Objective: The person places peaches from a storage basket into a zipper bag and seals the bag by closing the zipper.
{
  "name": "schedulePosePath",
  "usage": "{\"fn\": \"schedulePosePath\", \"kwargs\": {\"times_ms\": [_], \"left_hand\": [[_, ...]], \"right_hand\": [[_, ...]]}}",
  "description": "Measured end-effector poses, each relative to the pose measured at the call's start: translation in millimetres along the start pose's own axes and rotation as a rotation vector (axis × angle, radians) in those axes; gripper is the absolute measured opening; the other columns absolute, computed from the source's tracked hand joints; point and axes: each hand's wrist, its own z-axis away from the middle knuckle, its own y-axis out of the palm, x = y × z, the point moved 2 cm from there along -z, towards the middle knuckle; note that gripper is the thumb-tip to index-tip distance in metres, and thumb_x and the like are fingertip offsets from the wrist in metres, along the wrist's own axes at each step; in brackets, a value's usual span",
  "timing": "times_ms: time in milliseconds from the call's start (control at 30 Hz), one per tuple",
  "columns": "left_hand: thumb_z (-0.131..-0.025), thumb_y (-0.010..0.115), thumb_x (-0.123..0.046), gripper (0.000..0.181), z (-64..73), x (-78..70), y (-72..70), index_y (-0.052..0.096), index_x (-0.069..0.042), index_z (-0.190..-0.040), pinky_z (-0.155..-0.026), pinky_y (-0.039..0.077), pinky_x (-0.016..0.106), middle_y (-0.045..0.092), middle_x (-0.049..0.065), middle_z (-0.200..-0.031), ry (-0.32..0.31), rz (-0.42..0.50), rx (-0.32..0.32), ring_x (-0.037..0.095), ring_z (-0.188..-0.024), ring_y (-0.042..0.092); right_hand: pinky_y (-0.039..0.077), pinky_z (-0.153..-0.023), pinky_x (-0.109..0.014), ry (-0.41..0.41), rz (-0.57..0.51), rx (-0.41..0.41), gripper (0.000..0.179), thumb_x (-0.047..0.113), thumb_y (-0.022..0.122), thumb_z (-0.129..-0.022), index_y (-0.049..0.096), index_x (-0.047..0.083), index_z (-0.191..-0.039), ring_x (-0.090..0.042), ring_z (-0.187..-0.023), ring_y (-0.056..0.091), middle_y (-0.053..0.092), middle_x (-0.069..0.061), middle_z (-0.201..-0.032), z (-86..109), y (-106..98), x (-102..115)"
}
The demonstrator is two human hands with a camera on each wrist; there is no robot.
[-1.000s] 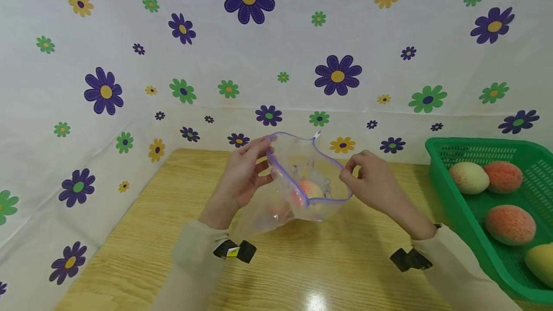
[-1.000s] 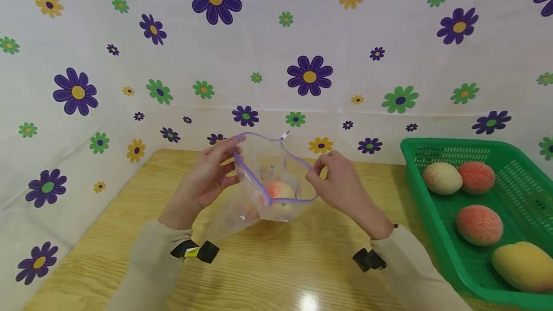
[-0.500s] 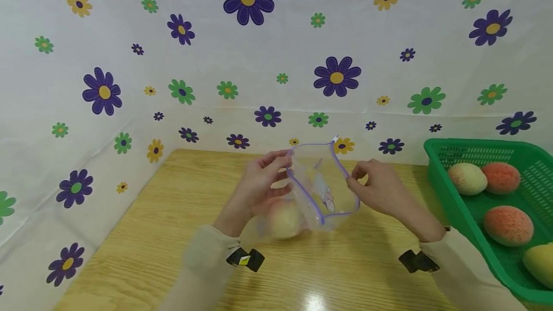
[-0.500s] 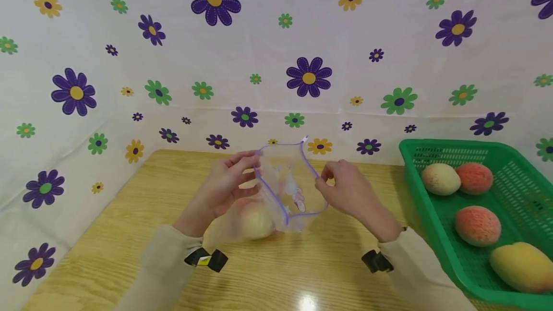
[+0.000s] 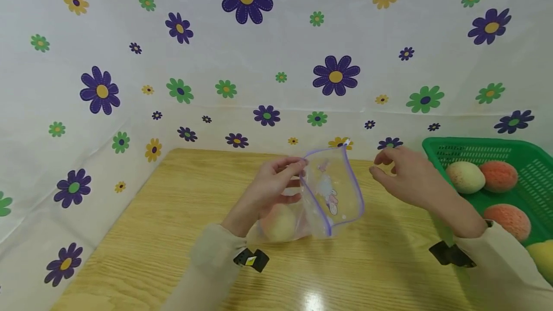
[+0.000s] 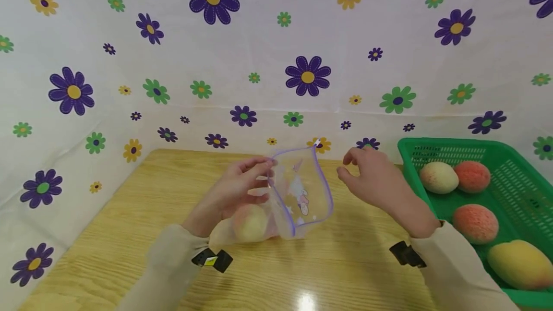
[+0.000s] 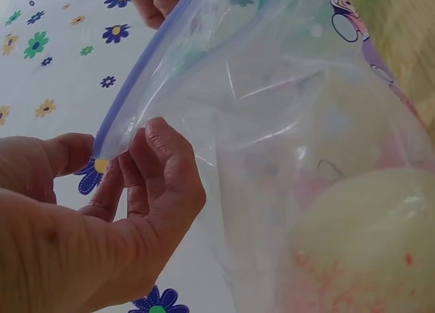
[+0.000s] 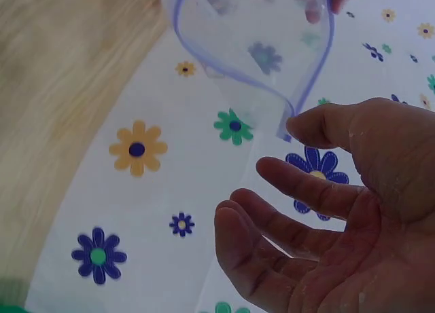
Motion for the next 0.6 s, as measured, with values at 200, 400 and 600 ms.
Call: {"fn": "schedulePosePath", "kwargs": {"times_ms": [200, 400, 600], "left_hand": [[-0.105, 0.059, -0.026, 0.030, -3.2, 8.7, 9.9, 0.064, -0.008, -0.129, -0.066, 0.060, 0.025, 0.062, 0.000, -0.099, 0.006, -0.005, 0.042, 0.014, -0.083, 0.062], [-0.104, 0.060, -0.026, 0.033, -3.9, 11.0, 22.8, 0.063, -0.007, -0.131, -0.065, 0.060, 0.025, 0.062, 0.000, -0.101, -0.011, 0.000, 0.070, 0.012, -0.085, 0.063], [-0.104, 0.061, -0.027, 0.033, -7.5, 13.3, 31.0, 0.063, -0.009, -0.132, -0.065, 0.061, 0.025, 0.063, 0.001, -0.103, -0.035, 0.020, 0.051, 0.013, -0.086, 0.064]], "right_hand": [[0.058, -0.079, -0.055, 0.005, 0.082, 0.034, 0.038, 0.030, 0.063, -0.099, 0.067, -0.003, -0.119, -0.038, -0.095, 0.067, 0.068, -0.029, -0.117, -1.0, -14, -22], [0.057, -0.079, -0.057, 0.048, 0.163, 0.064, 0.040, 0.029, 0.063, -0.099, 0.065, -0.005, -0.120, -0.040, -0.095, 0.067, 0.067, -0.032, -0.116, 1.9, -29, -55], [0.057, -0.073, -0.055, 0.067, 0.193, 0.114, 0.042, 0.026, 0.062, -0.100, 0.062, -0.010, -0.122, -0.041, -0.090, 0.067, 0.066, -0.035, -0.112, 11.7, -39, -91]]}}
